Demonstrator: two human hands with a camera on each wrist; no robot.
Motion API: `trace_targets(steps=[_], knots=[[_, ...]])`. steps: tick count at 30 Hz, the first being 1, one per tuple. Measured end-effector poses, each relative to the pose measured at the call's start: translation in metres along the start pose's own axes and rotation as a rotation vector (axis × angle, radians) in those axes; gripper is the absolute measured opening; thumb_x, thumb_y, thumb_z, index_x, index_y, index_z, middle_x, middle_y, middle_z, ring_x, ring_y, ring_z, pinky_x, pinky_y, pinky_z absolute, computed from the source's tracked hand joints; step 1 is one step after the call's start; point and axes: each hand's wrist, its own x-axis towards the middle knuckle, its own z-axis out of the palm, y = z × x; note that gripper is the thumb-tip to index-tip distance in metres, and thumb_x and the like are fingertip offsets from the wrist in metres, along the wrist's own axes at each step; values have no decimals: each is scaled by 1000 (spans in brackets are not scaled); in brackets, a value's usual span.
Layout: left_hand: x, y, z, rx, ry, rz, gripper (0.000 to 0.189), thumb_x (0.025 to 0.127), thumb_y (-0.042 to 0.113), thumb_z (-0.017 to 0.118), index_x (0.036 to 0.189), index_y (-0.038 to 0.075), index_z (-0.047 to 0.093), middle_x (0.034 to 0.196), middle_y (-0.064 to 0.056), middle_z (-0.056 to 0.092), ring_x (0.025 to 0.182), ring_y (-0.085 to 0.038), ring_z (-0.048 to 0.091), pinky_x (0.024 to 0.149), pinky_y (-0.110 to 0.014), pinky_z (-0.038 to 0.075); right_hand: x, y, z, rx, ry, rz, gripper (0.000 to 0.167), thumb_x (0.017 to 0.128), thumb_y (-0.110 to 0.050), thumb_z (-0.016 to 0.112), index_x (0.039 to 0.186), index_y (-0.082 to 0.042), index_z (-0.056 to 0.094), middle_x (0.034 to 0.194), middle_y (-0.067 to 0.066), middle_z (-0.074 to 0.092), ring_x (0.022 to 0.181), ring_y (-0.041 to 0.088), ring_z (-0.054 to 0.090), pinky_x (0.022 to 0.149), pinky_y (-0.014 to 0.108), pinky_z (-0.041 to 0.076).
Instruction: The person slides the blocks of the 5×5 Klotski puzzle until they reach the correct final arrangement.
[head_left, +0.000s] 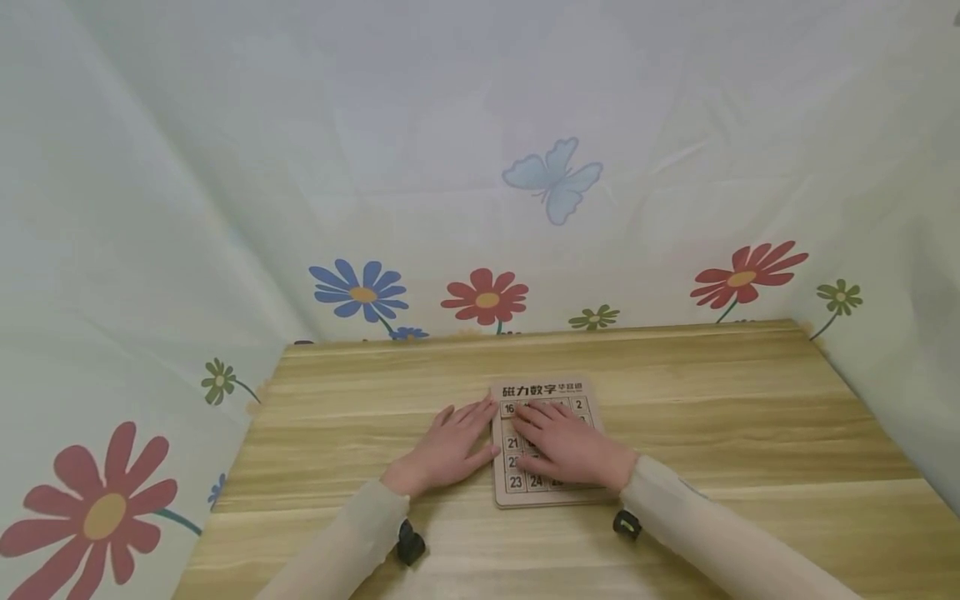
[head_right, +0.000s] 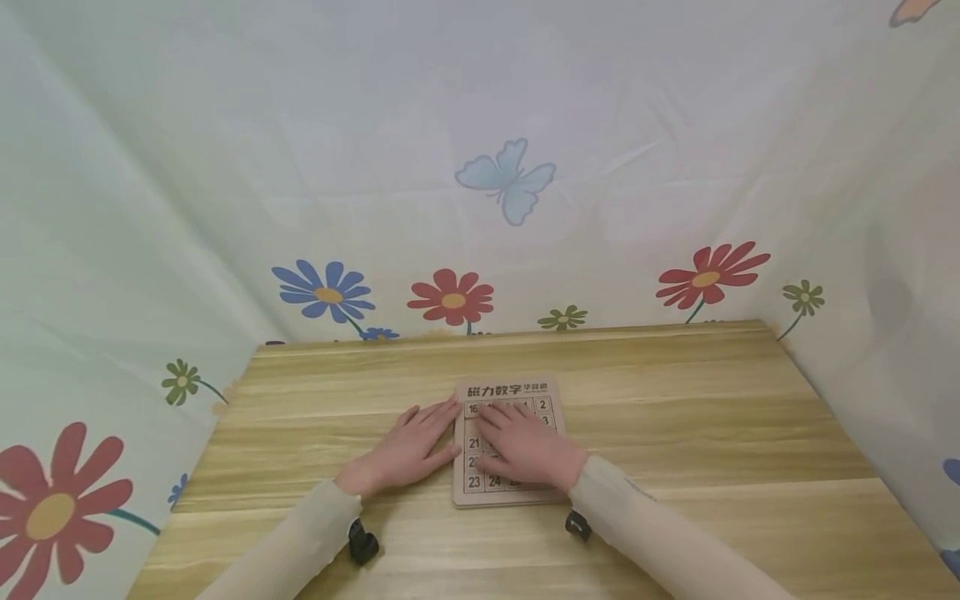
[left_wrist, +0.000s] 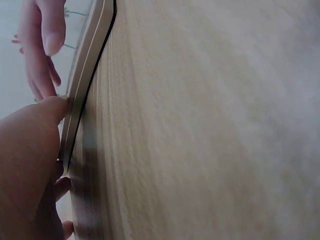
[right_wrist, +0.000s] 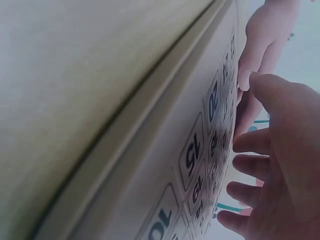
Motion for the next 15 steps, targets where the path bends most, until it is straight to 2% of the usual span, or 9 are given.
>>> trace_targets(steps=[8,15], knots=[[0,1,2,-15,2,-3,73,109,51,44,166,10,25,173,-8,23,156,-32,29,124,-64,18,0,0,3,12,-47,22,69,107,-57,45,159,-11,44,167,7,39,154,35,32,124,59,26],[1,-3,7,-3,5,-7,75,109,54,42,167,12,22,173,-6,21,157,-30,27,125,-62,16,-12,-8,-1,26,-21,-32,65,108,-52,48,157,-11,48,161,8,47,151,34,37,124,59,27]])
